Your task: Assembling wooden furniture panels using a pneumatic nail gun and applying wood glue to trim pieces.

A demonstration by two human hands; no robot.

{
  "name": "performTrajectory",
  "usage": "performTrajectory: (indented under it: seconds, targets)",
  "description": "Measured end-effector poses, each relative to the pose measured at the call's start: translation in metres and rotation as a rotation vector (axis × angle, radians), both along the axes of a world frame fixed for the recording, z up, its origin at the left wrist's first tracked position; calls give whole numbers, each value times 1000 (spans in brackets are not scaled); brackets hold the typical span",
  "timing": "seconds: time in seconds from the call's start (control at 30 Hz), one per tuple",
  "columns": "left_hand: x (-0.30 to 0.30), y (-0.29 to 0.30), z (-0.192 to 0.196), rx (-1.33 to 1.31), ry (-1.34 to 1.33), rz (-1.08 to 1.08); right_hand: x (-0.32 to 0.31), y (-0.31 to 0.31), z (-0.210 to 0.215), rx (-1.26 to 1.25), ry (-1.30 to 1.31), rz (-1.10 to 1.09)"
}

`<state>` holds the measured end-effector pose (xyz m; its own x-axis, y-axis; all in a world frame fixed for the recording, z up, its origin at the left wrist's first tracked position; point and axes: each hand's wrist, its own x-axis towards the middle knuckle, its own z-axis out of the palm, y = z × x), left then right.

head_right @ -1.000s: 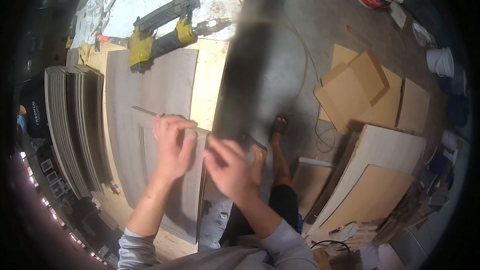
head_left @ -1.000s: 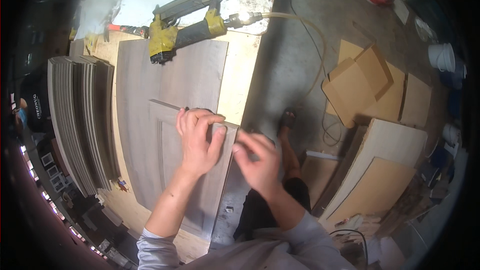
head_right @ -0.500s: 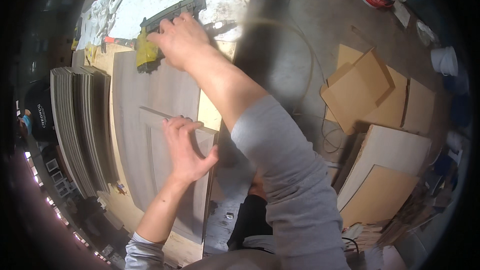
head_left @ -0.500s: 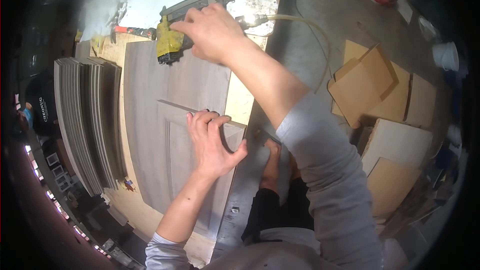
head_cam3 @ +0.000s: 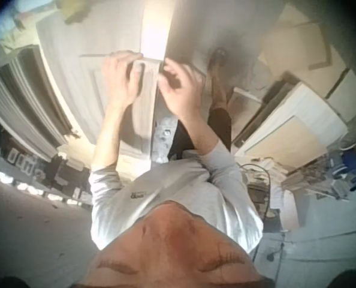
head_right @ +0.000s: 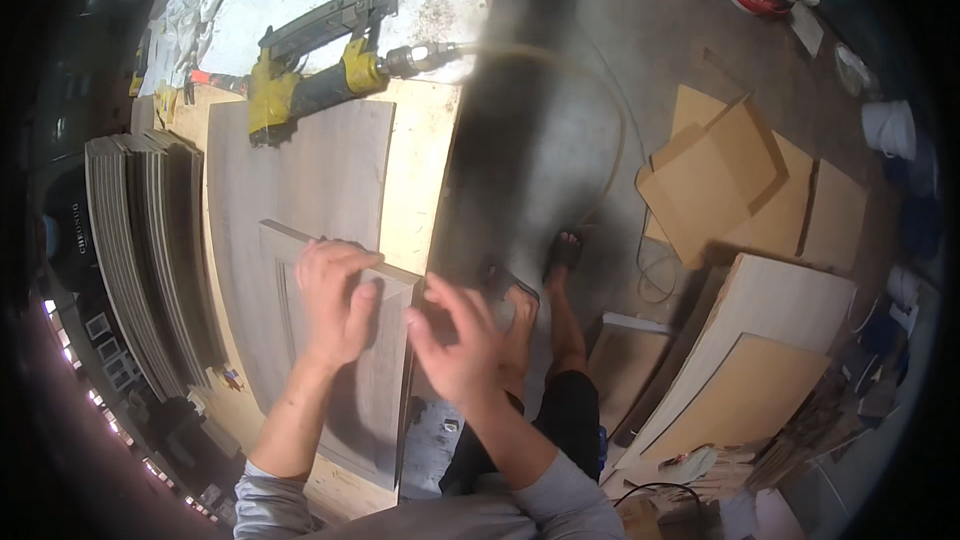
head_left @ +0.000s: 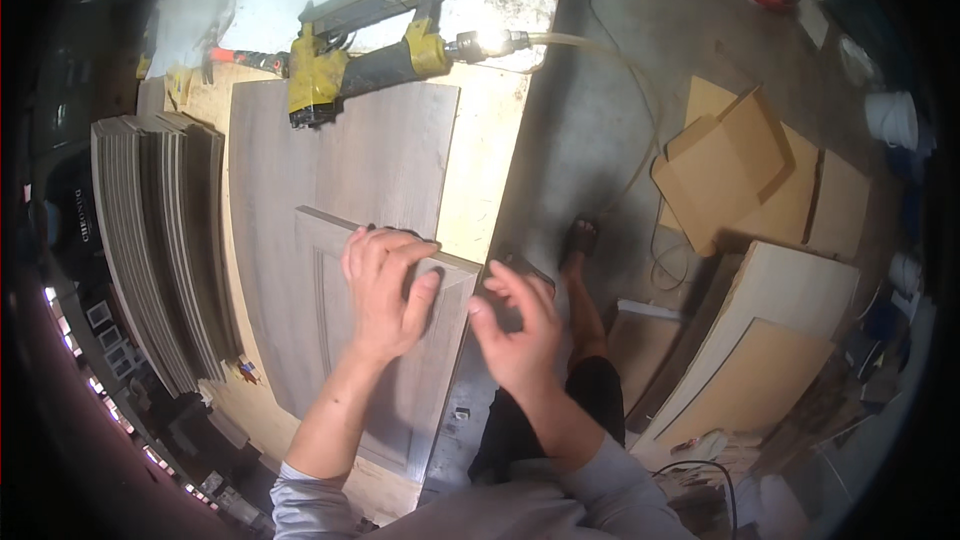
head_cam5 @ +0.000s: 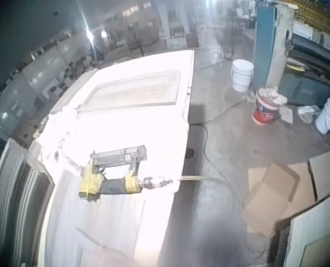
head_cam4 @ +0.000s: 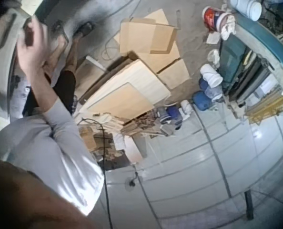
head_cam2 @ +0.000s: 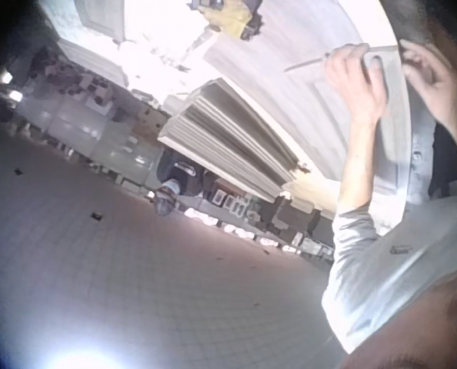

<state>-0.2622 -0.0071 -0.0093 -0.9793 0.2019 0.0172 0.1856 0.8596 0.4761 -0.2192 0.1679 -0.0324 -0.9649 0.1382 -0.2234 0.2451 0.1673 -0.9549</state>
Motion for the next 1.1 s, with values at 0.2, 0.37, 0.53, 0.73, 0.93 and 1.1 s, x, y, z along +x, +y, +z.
performTrajectory:
  seconds: [0.2,0.37,0.53,0.73,0.93,1.1]
  targets:
    - [-2,-1,-4,5,-1,20,9,-24,-8,151,192,-90]
    - [-4,2,-5,21,22,32,9,-23,-12,280,293,-76]
    - [-4,1,-4,25,24,40,9,-25,-13,280,321,-73]
    - [-2,-1,-5,7,-13,24,10,-24,-15,293,319,-68]
    - [6,7,8,-82,-74,-8,-12,12,-9,136,183,64]
    - [7,16,2,-150,-76,22,-108,30,1,99,344,-18]
